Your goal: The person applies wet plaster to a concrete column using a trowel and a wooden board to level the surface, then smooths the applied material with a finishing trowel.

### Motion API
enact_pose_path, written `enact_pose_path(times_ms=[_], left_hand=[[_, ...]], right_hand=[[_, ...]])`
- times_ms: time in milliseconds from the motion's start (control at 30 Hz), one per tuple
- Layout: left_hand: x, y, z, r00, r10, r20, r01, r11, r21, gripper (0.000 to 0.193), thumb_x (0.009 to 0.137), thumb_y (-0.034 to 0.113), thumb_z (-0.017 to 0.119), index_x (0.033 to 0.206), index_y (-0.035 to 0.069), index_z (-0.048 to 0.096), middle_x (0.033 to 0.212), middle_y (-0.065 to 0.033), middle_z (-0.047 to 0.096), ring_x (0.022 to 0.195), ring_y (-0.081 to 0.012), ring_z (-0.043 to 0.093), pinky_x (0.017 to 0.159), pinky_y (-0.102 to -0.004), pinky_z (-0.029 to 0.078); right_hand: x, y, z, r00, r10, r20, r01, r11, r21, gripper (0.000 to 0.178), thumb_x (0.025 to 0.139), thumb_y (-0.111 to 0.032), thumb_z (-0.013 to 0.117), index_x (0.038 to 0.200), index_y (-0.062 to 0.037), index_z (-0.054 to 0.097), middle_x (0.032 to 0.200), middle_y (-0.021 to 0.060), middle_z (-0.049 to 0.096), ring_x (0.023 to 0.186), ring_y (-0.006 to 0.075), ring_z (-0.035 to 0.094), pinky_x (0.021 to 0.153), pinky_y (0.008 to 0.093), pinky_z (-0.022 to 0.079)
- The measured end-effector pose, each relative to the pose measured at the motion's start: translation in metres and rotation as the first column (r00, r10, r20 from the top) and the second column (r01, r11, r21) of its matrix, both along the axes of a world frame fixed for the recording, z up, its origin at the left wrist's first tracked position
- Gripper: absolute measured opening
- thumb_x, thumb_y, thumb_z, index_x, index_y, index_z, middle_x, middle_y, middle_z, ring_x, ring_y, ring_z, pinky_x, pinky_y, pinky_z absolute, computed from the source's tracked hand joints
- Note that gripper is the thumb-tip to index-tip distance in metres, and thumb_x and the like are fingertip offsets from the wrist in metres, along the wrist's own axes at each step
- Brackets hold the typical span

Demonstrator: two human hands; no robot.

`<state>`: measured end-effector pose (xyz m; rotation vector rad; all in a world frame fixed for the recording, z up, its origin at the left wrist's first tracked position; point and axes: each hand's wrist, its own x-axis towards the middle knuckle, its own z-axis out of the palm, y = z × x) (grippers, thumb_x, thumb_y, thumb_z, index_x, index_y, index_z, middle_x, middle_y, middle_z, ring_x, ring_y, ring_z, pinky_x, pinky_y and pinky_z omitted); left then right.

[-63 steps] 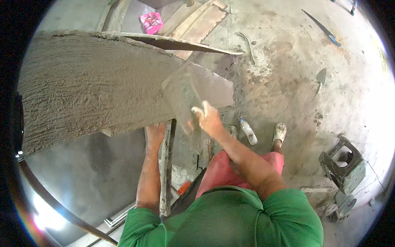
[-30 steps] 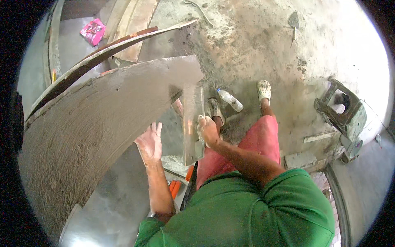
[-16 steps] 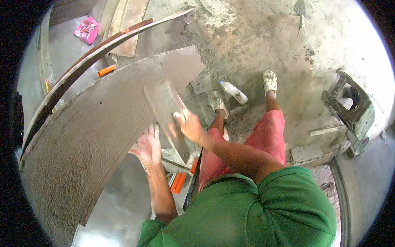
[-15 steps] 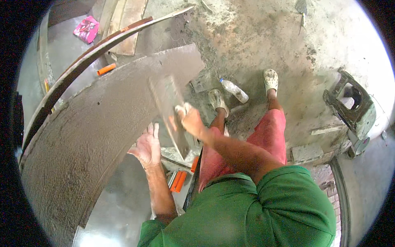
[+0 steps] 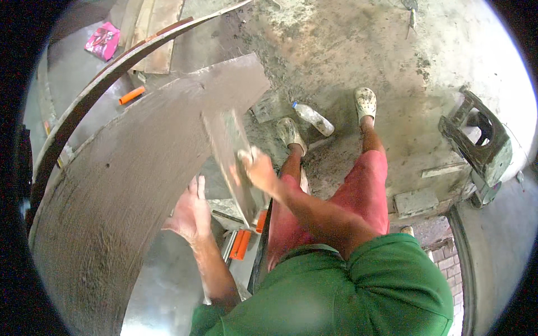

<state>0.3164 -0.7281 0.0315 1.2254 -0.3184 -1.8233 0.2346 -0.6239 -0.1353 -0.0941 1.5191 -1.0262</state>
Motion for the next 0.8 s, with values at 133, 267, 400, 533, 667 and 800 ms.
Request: enact_pose_path(times_ms=[133,267,400,533,667,800], left_hand=[[-0.036,-0.004,-0.006,0.991,0.136,0.02,-0.137,0.988,0.075,0.108,0.076,0.074,0.051,0.149,0.003,0.016,0.155,-0.021,0.012,0.143,-0.0406,0.01,0.117,-0.0541,0.006],[-0.021,-0.002,-0.008,0.993,-0.115,0.033,0.118,0.988,-0.102,0.096,0.085,0.062,0.047,0.149,0.0,0.012,0.155,-0.0225,0.01,0.143,-0.0417,0.007,0.118,-0.0516,0.004],[-0.011,0.0,-0.006,0.995,-0.048,0.093,0.053,0.997,-0.047,0.089,0.088,0.051,0.047,0.148,-0.003,0.012,0.155,-0.0226,0.01,0.143,-0.0423,0.007,0.119,-0.0517,0.003],[-0.013,-0.003,-0.013,0.752,-0.403,0.522,0.39,0.91,0.142,0.073,0.094,0.035,0.043,0.147,-0.006,0.015,0.154,-0.0223,0.014,0.143,-0.0391,0.011,0.119,-0.0512,0.004],[0.001,0.007,-0.013,0.149,-0.608,0.78,0.489,0.731,0.477,0.063,0.097,0.036,0.04,0.141,-0.007,0.03,0.148,-0.0196,0.032,0.138,-0.0318,0.026,0.118,-0.0476,0.012],[-0.041,-0.001,-0.019,-0.261,-0.485,0.835,0.551,0.636,0.541,0.059,0.099,0.042,0.04,0.128,-0.008,0.052,0.129,-0.0175,0.057,0.123,-0.0262,0.05,0.11,-0.0364,0.03]], right_hand=[[-0.023,-0.018,-0.151,0.997,-0.082,-0.001,0.082,0.993,0.084,0.031,0.095,-0.03,0.054,0.089,0.0005,0.06,0.068,0.0117,0.061,0.061,0.0242,0.059,0.054,0.0406,0.045],[-0.009,-0.007,-0.157,0.938,-0.244,0.248,0.221,0.968,0.115,0.03,0.096,-0.028,0.054,0.086,-0.0012,0.061,0.064,0.0065,0.059,0.055,0.0173,0.055,0.05,0.0389,0.044],[0.023,0.015,-0.082,0.996,-0.049,-0.079,0.041,0.995,-0.094,0.03,0.096,-0.029,0.053,0.094,0.0008,0.059,0.073,0.0175,0.06,0.065,0.024,0.059,0.061,0.0408,0.047],[0.005,-0.005,-0.098,0.994,-0.065,-0.092,0.063,0.998,-0.025,0.034,0.095,-0.031,0.052,0.098,0.0023,0.059,0.077,0.0211,0.062,0.071,0.0281,0.063,0.066,0.0403,0.049],[-0.026,-0.039,-0.206,0.912,-0.297,0.283,0.23,0.941,0.247,0.021,0.093,-0.023,0.059,0.086,-0.0039,0.061,0.065,0.0057,0.056,0.054,0.0145,0.053,0.046,0.0343,0.041],[-0.031,-0.044,-0.307,0.859,-0.335,0.387,0.258,0.937,0.237,0.015,0.091,-0.02,0.061,0.086,-0.0071,0.057,0.069,0.0001,0.053,0.061,0.0116,0.053,0.047,0.0322,0.041]])
